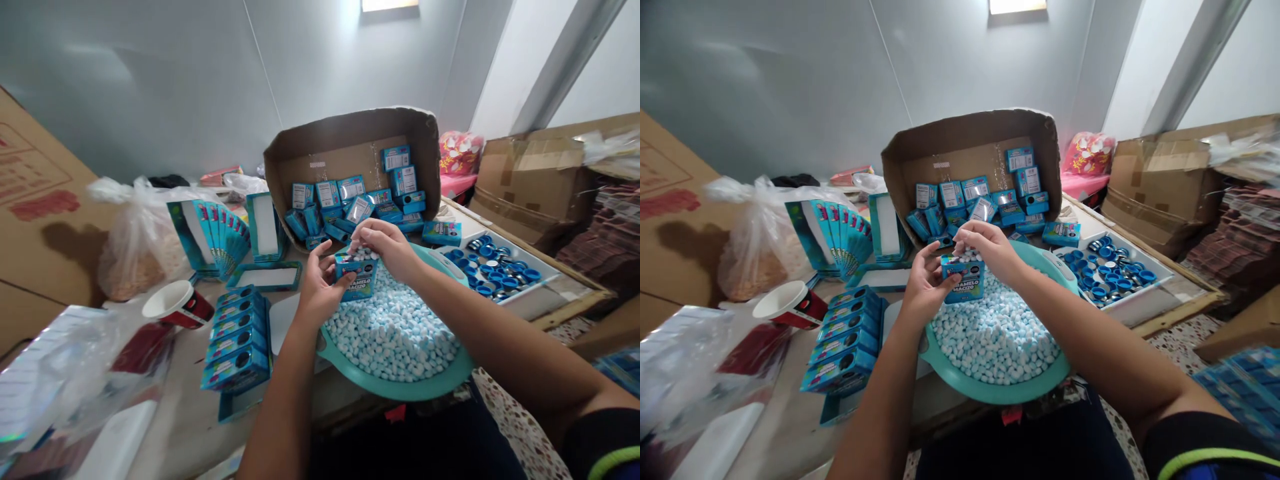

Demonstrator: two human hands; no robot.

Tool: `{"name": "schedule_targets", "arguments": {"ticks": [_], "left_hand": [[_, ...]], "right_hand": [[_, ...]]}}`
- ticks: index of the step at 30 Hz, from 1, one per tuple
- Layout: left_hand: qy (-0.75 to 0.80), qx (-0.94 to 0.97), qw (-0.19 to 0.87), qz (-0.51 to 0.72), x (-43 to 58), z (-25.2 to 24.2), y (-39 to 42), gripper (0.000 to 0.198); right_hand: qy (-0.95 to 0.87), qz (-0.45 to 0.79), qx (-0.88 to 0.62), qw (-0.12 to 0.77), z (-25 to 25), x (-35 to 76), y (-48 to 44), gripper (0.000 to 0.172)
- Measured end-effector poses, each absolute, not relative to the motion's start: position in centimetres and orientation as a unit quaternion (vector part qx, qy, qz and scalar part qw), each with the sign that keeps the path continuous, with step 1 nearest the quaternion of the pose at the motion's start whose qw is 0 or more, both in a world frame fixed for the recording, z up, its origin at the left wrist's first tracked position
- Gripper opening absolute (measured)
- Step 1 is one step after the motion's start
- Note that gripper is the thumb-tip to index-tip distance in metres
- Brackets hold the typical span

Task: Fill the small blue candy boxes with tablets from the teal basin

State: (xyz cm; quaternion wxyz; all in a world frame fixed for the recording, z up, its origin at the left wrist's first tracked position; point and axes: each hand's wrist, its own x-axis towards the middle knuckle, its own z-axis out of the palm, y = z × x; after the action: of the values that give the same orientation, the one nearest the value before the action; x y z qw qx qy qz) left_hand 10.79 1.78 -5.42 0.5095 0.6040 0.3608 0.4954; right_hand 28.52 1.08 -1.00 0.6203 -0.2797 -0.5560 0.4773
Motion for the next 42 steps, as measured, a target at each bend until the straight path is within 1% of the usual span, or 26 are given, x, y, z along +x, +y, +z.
{"name": "schedule_targets", "arguments": {"ticks": [3, 9, 14, 19, 21, 24, 27, 30, 34, 36, 39, 42], "left_hand": [[0.335, 0.593, 0.542, 0.493, 10.8, -5.2, 1.7, 0.092], [0.358, 0.601, 0.527, 0.483, 10.7, -5.3, 1.7, 0.094], [0.367, 0.594, 0.513, 0.499, 10.6, -5.2, 2.1, 0.085], [0.361, 0.571, 0.537, 0.505, 10.4, -5.2, 2.3, 0.081], [0.370, 0.588, 0.508, 0.510, 10.5, -5.4, 2.3, 0.078], [0.397, 0.624, 0.434, 0.514, 10.7, -5.6, 2.4, 0.078], [0.403, 0.615, 0.423, 0.530, 10.7, -5.7, 2.4, 0.080], [0.393, 0.629, 0.412, 0.529, 10.7, -5.5, 2.2, 0.072], [0.397, 0.654, 0.364, 0.531, 10.7, -5.2, 1.9, 0.052], [0.418, 0.638, 0.374, 0.527, 10.7, -5.1, 1.9, 0.045], [0.421, 0.631, 0.399, 0.515, 10.6, -5.1, 2.1, 0.045], [0.406, 0.650, 0.379, 0.519, 10.6, -5.2, 2.1, 0.041]], "right_hand": [[-0.595, 0.447, -0.289, 0.602, -0.8, 28.6, 0.9, 0.026], [-0.616, 0.403, -0.304, 0.604, -0.8, 28.5, 0.9, 0.029], [-0.622, 0.363, -0.333, 0.608, -0.9, 28.5, 1.2, 0.028], [-0.623, 0.345, -0.359, 0.603, -0.9, 28.7, 1.3, 0.027], [-0.621, 0.347, -0.352, 0.608, -0.9, 28.7, 1.3, 0.026], [-0.627, 0.359, -0.339, 0.602, -0.9, 28.6, 1.2, 0.026], [-0.638, 0.351, -0.333, 0.599, -1.0, 28.4, 1.1, 0.029], [-0.632, 0.359, -0.318, 0.609, -1.2, 28.4, 1.1, 0.031], [-0.632, 0.355, -0.310, 0.616, -1.6, 28.6, 1.4, 0.032], [-0.642, 0.367, -0.313, 0.596, -1.9, 28.5, 1.5, 0.036], [-0.668, 0.387, -0.325, 0.546, -2.4, 28.3, 1.6, 0.046], [-0.695, 0.378, -0.333, 0.513, -2.7, 28.3, 1.8, 0.055]]}}
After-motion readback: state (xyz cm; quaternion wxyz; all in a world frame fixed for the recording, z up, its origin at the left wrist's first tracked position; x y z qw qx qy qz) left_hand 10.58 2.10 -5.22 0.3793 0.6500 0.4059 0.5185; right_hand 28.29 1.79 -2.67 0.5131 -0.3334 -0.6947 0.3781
